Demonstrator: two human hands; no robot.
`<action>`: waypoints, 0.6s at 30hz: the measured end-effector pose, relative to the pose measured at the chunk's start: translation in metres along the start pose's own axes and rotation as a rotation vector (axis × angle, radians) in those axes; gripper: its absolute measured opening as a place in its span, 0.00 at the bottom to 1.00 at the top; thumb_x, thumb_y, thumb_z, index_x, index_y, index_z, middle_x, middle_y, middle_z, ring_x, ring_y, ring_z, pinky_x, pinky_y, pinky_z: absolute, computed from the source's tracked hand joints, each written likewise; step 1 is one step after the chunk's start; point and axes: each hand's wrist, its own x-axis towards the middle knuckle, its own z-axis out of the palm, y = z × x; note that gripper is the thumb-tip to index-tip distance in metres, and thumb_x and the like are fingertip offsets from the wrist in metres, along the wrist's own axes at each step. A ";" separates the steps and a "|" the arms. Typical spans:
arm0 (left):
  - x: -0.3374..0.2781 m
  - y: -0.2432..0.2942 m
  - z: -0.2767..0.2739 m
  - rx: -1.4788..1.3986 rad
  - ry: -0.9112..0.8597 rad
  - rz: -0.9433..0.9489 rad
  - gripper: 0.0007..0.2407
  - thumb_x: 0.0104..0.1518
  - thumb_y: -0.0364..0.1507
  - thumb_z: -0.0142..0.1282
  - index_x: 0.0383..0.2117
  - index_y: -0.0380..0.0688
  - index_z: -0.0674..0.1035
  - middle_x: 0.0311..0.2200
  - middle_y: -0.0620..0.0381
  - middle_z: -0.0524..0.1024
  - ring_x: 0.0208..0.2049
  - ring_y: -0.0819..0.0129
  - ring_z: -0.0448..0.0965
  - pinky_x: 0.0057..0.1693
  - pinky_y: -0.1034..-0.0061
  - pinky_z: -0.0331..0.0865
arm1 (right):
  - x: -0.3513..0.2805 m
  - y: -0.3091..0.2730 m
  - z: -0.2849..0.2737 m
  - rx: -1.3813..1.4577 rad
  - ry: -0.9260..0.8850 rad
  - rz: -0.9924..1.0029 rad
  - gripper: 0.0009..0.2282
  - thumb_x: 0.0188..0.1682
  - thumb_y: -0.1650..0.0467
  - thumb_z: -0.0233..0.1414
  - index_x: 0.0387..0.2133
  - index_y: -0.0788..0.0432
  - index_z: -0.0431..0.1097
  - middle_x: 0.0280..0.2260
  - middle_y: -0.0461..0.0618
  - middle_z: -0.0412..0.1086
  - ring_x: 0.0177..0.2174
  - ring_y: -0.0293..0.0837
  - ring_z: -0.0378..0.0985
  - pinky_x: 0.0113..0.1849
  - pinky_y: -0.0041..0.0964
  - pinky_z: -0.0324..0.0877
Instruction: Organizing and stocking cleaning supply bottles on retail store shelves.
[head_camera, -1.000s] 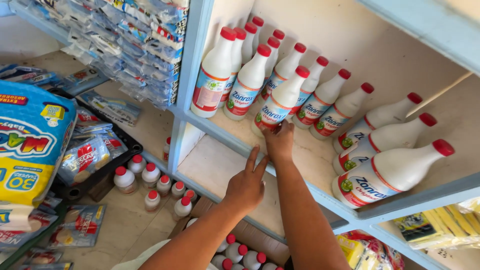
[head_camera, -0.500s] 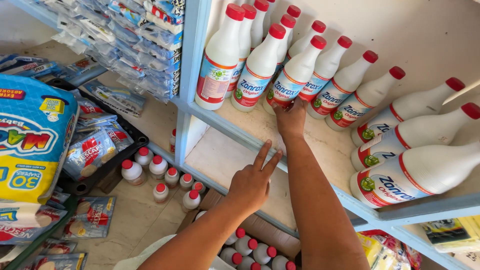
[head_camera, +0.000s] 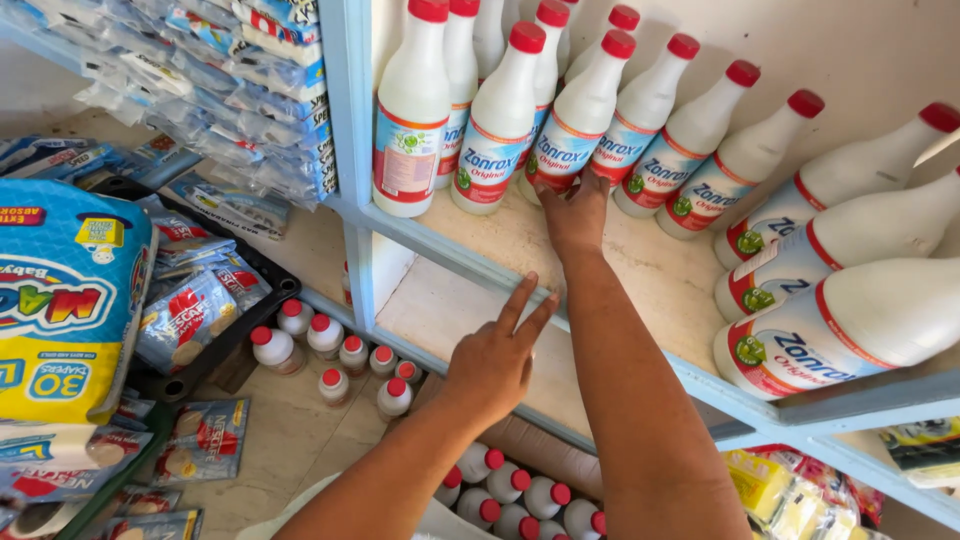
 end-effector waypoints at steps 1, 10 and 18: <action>0.000 -0.003 -0.005 -0.004 -0.017 -0.010 0.34 0.51 0.23 0.59 0.68 0.55 0.59 0.73 0.50 0.46 0.35 0.52 0.81 0.37 0.59 0.75 | 0.001 0.002 -0.001 -0.002 -0.010 0.017 0.31 0.38 0.68 0.68 0.54 0.66 0.64 0.49 0.63 0.65 0.44 0.56 0.73 0.44 0.44 0.72; -0.022 -0.041 -0.017 -0.211 0.237 0.005 0.19 0.55 0.22 0.57 0.54 0.51 0.77 0.68 0.64 0.63 0.46 0.57 0.83 0.48 0.64 0.78 | -0.127 -0.077 -0.066 0.233 0.135 -0.338 0.16 0.53 0.77 0.61 0.53 0.65 0.67 0.45 0.57 0.64 0.42 0.50 0.72 0.45 0.41 0.73; -0.030 -0.048 -0.025 -0.166 0.176 0.051 0.19 0.51 0.21 0.59 0.51 0.50 0.77 0.66 0.55 0.61 0.44 0.56 0.82 0.46 0.64 0.77 | -0.306 0.034 -0.013 0.347 -0.471 -0.036 0.09 0.43 0.79 0.54 0.37 0.63 0.69 0.35 0.54 0.68 0.35 0.48 0.76 0.35 0.38 0.73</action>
